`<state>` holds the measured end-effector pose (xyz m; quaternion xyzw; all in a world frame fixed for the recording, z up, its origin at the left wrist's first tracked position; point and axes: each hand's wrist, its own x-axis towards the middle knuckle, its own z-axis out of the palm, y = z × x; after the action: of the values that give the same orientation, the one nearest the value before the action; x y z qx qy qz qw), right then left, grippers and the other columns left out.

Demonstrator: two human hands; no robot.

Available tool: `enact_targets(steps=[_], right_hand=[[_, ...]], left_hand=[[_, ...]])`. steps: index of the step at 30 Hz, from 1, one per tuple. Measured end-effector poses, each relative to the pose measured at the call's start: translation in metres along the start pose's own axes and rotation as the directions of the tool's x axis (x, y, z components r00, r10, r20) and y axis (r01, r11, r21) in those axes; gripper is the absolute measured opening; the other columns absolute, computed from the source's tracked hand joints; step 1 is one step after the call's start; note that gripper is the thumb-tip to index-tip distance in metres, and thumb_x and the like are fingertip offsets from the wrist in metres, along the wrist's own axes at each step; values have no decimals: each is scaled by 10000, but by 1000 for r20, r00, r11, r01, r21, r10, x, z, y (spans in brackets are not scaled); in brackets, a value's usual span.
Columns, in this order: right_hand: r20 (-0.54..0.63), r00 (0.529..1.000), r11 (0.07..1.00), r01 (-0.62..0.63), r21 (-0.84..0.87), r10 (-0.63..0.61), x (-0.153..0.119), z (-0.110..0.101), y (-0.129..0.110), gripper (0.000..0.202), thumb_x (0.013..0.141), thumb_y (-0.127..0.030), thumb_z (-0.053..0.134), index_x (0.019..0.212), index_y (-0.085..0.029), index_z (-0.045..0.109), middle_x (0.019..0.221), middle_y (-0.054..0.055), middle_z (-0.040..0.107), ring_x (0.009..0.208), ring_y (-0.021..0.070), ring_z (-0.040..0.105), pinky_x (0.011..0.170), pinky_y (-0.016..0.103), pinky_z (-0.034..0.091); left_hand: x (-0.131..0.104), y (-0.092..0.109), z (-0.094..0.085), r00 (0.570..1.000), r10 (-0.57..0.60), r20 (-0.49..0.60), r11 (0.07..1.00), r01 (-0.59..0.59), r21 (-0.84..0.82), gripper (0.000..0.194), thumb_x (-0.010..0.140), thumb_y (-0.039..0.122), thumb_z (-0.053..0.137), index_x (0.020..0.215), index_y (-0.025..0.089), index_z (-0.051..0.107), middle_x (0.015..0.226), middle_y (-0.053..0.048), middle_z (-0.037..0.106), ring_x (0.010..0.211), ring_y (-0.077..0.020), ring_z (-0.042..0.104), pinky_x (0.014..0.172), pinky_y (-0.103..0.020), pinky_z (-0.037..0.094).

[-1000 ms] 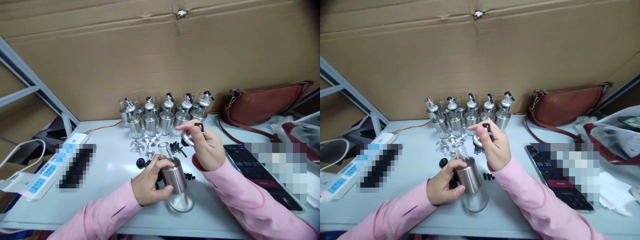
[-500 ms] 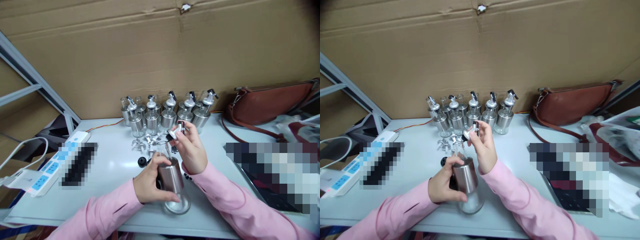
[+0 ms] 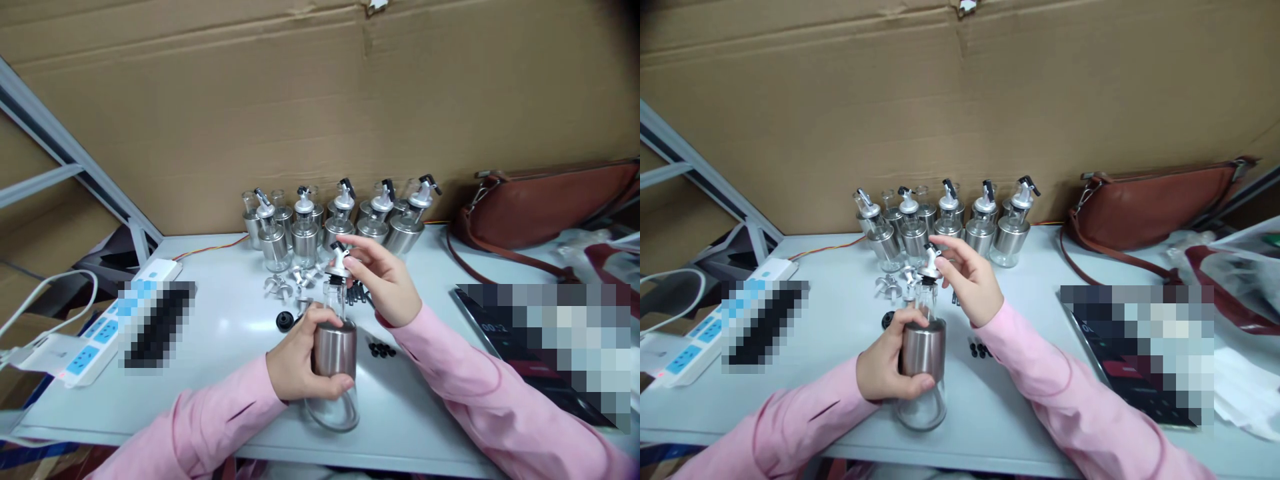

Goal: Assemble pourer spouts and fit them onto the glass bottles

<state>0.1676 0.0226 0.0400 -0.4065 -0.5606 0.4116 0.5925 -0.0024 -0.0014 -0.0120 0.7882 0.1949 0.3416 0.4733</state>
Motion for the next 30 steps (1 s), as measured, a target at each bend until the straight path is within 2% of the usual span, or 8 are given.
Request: enact_targets(steps=[3,7,19,30], right_hand=[[76,997,999,-7,-37,10,2,-3,0,277,779,-305,579,1042,-216,588,683,-13,544,583,111,478,516,249,411],[137,990,1000,-10,-6,10,5,-7,0,254,780,-286,587,1019,-200,581,649,-25,527,606,112,496,562,251,416],[203,979,1000,-9,-11,11,5,-17,1,277,772,-268,623,1031,-211,544,697,-8,588,654,135,575,616,269,439],[273,961,986,76,-147,-34,2,-20,-3,246,787,-282,596,1009,-200,529,628,-32,521,576,115,513,558,250,421]], left_hand=[[-1,-1,1,1000,13,3,1000,-13,-1,530,644,364,644,1065,269,336,944,-21,373,862,-204,424,757,-353,360],[0,-4,2,998,57,-5,998,-57,-13,544,635,355,649,1074,292,333,943,-14,369,885,-212,413,772,-366,350],[0,-4,1,998,68,6,997,-68,-29,533,638,363,646,1063,309,329,931,-4,356,839,-193,402,742,-352,346],[-1,-4,1,999,33,39,998,-31,-50,522,645,398,639,1049,286,328,932,-9,353,796,-175,410,711,-334,354]])
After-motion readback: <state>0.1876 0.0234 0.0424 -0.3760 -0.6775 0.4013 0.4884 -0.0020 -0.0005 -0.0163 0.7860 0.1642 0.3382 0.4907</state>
